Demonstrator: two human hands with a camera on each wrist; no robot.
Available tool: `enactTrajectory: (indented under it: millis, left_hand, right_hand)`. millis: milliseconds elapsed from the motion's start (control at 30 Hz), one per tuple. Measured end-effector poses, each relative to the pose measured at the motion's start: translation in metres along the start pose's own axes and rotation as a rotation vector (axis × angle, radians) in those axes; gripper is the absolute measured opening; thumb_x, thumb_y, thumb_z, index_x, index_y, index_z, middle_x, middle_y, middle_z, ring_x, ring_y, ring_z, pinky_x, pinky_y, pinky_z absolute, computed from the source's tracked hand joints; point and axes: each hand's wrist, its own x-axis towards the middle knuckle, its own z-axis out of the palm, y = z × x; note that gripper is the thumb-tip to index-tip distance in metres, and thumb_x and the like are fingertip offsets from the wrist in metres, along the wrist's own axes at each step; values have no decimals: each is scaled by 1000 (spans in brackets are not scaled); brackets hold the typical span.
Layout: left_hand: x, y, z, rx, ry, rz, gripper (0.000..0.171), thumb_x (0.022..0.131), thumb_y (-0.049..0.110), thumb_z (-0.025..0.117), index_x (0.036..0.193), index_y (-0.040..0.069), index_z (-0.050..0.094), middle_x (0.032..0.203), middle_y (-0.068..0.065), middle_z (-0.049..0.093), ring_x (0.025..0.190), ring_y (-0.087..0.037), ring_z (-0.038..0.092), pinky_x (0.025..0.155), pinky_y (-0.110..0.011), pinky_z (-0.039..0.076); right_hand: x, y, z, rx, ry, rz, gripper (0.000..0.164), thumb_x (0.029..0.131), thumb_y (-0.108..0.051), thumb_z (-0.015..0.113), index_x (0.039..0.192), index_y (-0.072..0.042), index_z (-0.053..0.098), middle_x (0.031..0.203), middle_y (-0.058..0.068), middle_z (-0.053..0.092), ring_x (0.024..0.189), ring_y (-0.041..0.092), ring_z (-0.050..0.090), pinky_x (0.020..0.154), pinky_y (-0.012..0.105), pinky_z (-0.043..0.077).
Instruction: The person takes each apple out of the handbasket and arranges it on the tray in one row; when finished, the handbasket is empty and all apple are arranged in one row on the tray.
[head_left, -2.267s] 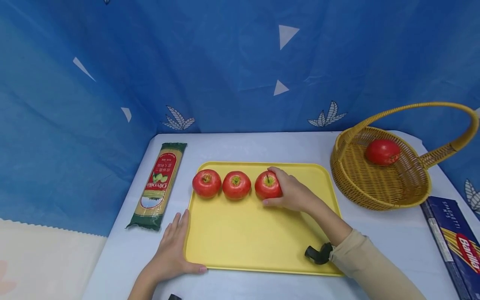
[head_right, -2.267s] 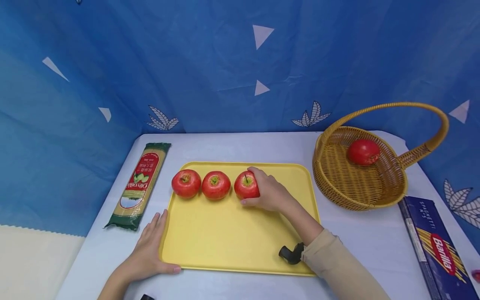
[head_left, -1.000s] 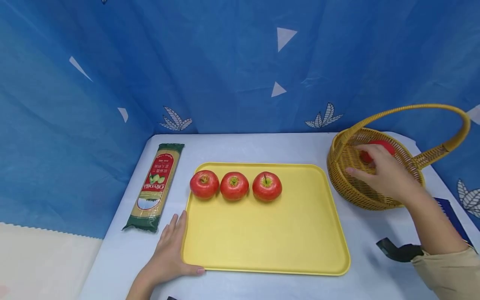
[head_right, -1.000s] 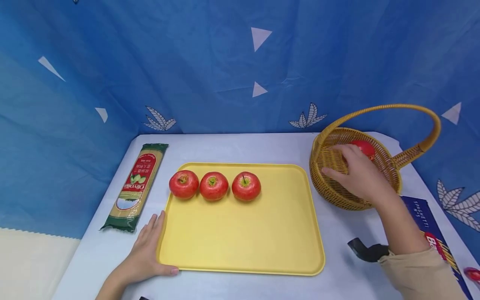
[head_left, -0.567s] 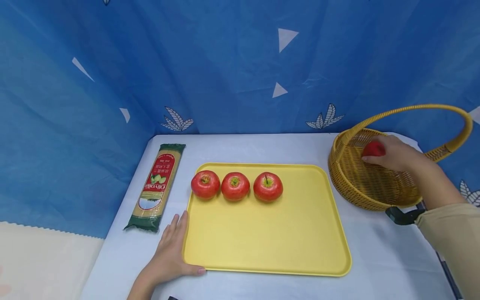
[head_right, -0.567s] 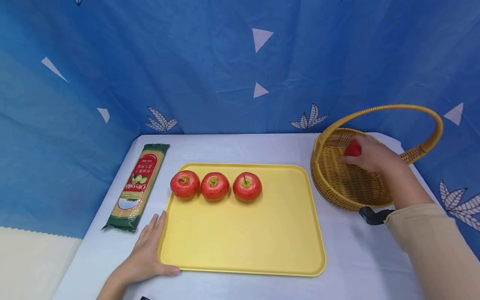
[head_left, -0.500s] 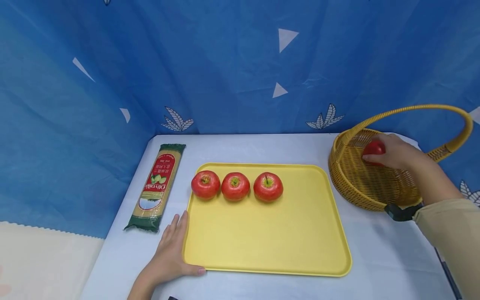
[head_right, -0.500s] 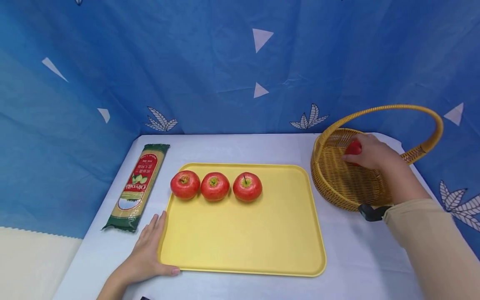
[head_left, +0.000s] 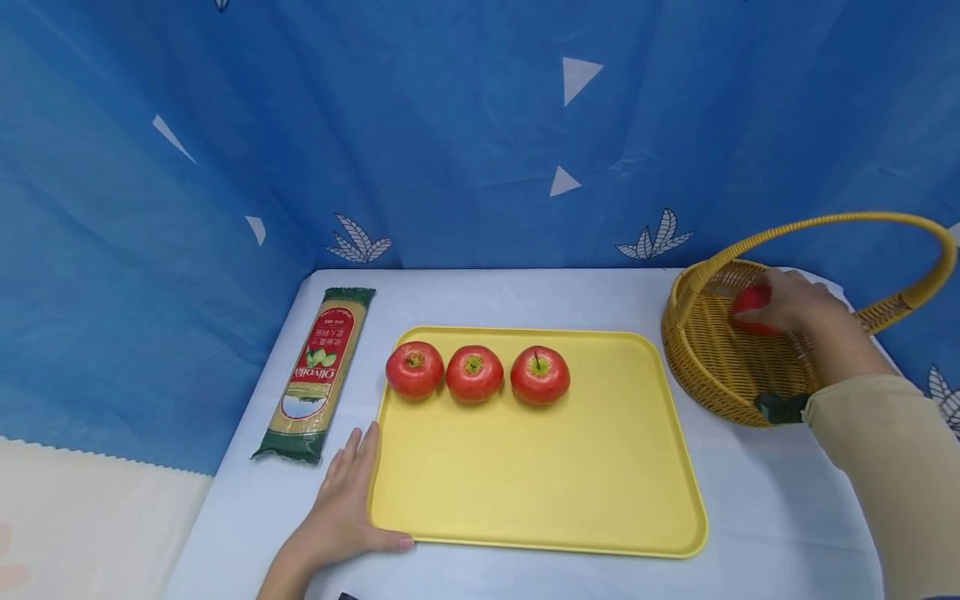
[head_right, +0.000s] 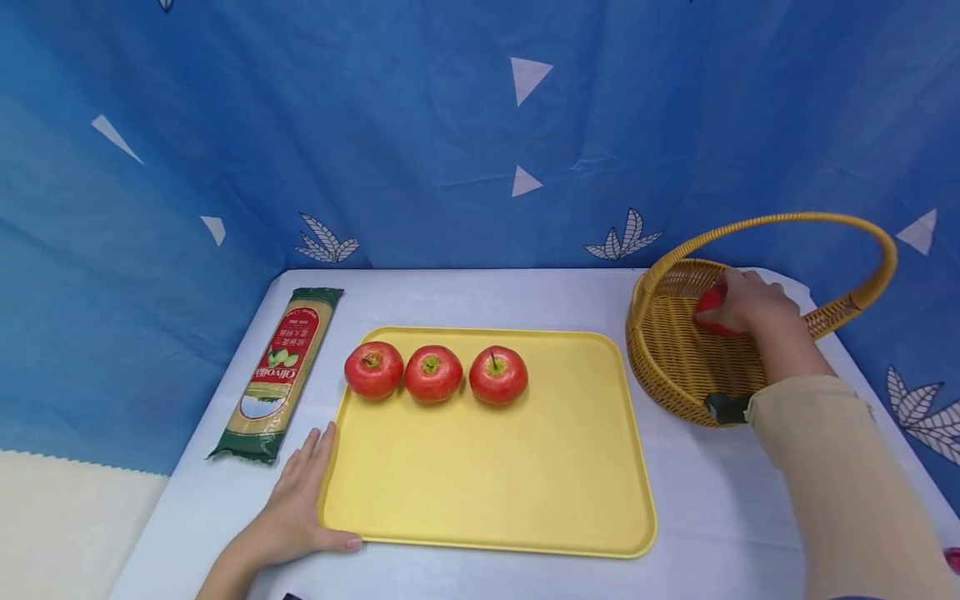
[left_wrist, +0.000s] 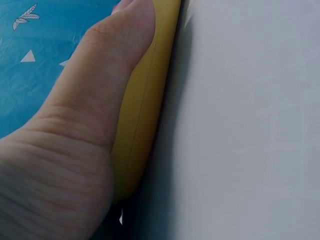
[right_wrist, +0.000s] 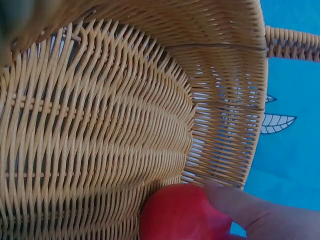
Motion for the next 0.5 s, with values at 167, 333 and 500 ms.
enactTrajectory:
  millis: [167, 333, 500]
  left_hand:
    - [0, 1, 0, 1, 0, 1, 153, 38, 74, 80, 152, 24, -7, 161, -7, 1, 148, -30, -7, 119, -50, 0]
    - [0, 0, -1, 7, 0, 2, 152, 38, 75, 79, 152, 24, -8, 161, -8, 1, 148, -30, -7, 119, -46, -4]
    - [-2, 1, -1, 9, 1, 8, 153, 38, 76, 79, 152, 23, -8, 161, -10, 2, 148, -32, -5, 119, -49, -2]
  right_hand:
    - [0, 5, 4, 6, 3, 16, 95, 69, -42, 80, 132, 7, 29, 121, 37, 26, 98, 56, 33, 68, 61, 47]
    - [0, 13, 6, -28, -34, 44, 106, 64, -45, 83, 133, 12, 27, 118, 38, 17, 95, 56, 38, 70, 60, 49]
    - [2, 22, 8, 48, -90, -8, 107, 61, -44, 86, 126, 16, 27, 114, 38, 30, 97, 52, 43, 70, 53, 51]
